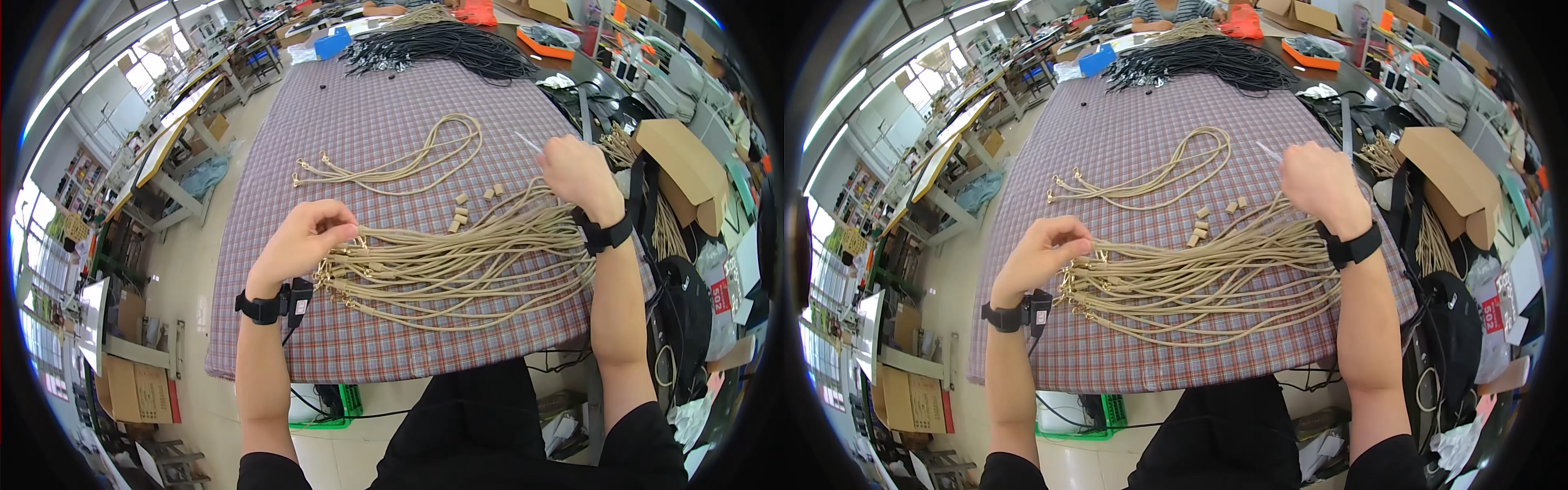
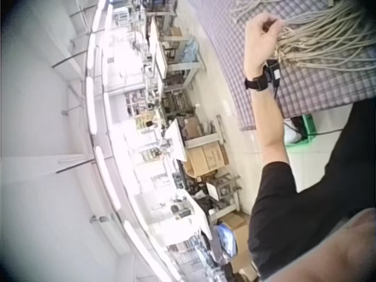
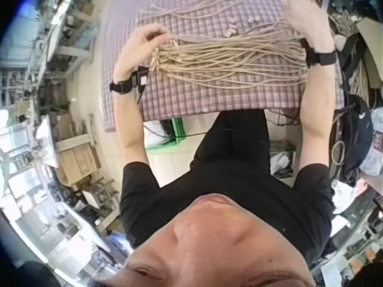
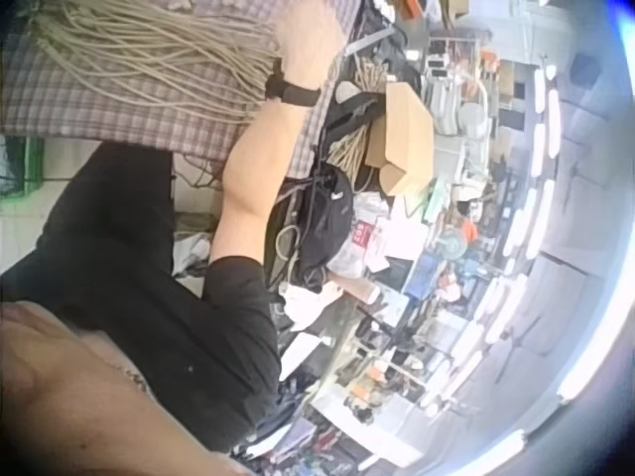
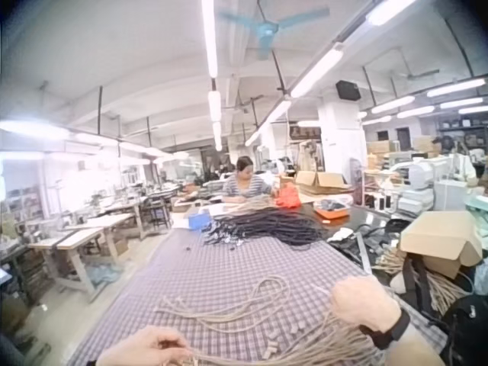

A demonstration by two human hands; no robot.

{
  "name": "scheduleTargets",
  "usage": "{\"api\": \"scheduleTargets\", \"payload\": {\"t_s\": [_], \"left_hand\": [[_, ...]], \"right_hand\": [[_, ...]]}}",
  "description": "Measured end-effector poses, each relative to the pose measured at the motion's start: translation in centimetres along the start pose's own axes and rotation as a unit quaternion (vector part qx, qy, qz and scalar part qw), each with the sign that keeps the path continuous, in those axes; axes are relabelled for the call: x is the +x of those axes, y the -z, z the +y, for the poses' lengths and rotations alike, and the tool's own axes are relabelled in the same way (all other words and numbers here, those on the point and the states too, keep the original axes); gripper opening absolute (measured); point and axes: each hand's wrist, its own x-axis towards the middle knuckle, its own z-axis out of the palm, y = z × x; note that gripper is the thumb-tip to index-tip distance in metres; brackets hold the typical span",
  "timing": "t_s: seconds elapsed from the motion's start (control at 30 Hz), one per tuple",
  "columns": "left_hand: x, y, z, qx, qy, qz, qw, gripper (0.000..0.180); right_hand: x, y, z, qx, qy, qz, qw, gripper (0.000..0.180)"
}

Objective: The person inserts small white plastic tags into the ends of beige cords with metal hooks. They handle the cords one by one, pulling the tag through the cord end and arranging the finished items on the table.

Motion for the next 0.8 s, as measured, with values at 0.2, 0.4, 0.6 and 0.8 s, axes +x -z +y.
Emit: {"api": "scheduleTargets", "payload": {"t_s": [0.2, 0.4, 0.6, 0.8], "left_hand": [[-0.1, -0.6, -0.4, 0.106, -0.053, -0.01, 0.993, 0.015], [1.6, 0.4, -3.9, 0.244, -0.059, 0.177, 0.952, 0.021], [3.2, 3.8, -11.5, 0.215, 0.048, 0.198, 0.955, 0.046], [3.2, 4.4, -13.5, 0.211, 0.09, 0.18, 0.957, 0.05]], "right_hand": [[1.1, 0.5, -1.5, 0.051, 0.066, 0.199, 0.976, 0.033], [1.2, 1.5, -4.7, 0.244, 0.108, 0.256, 0.929, 0.024], [1.1, 0.6, -6.5, 0.335, 0.182, 0.258, 0.888, 0.006], [0.6, 0.4, -7.6, 0.346, 0.244, 0.208, 0.882, 0.011]]}}
